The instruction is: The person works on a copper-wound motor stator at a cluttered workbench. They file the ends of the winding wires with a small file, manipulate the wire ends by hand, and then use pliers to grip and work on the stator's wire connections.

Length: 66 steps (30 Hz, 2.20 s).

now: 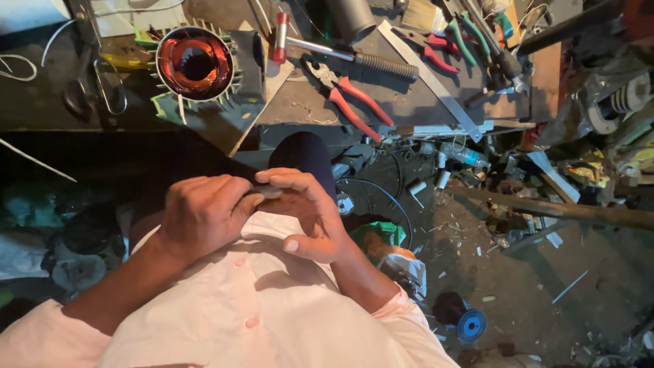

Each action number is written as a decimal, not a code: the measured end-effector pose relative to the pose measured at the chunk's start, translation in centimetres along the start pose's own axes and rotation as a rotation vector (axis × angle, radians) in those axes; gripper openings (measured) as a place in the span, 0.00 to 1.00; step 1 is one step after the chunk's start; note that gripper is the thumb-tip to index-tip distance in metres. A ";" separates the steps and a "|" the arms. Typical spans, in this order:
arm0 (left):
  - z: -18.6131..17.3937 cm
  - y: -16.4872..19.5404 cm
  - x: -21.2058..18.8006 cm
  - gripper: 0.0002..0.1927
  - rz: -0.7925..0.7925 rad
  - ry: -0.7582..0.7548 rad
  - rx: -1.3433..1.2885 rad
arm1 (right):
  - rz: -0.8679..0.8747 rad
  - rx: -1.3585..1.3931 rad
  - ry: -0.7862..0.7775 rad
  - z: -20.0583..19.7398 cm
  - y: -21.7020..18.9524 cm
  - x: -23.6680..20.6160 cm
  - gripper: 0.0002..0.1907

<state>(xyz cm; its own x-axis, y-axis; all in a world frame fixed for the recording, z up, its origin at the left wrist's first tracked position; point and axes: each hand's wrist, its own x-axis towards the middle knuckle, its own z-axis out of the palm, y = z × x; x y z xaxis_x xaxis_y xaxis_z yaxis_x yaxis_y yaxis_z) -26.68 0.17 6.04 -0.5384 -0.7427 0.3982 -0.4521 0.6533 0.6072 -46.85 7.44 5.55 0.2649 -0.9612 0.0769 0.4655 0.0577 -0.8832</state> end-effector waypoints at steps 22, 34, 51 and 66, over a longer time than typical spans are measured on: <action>-1.3 1.0 -2.6 0.06 -0.353 0.104 0.094 | -0.160 -2.160 0.689 -27.5 -10.0 20.5 0.18; -2.4 -1.3 -1.0 0.06 -0.257 0.084 -0.106 | -0.184 -1.387 0.852 -21.6 -5.2 5.9 0.08; -1.2 -1.3 0.6 0.09 -0.263 0.037 -0.568 | 0.151 -0.536 0.077 -0.8 1.7 0.9 0.10; -8.1 -4.4 0.1 0.12 0.003 0.298 0.251 | -0.003 -0.396 0.265 1.2 3.1 5.2 0.08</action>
<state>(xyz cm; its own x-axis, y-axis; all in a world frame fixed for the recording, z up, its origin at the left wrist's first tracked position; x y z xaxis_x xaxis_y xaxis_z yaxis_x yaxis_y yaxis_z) -19.03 -4.00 8.96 -0.3267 -0.7265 0.6046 -0.6305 0.6441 0.4332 -43.04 2.96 3.75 0.0160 -0.9999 0.0046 0.0949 -0.0030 -0.9955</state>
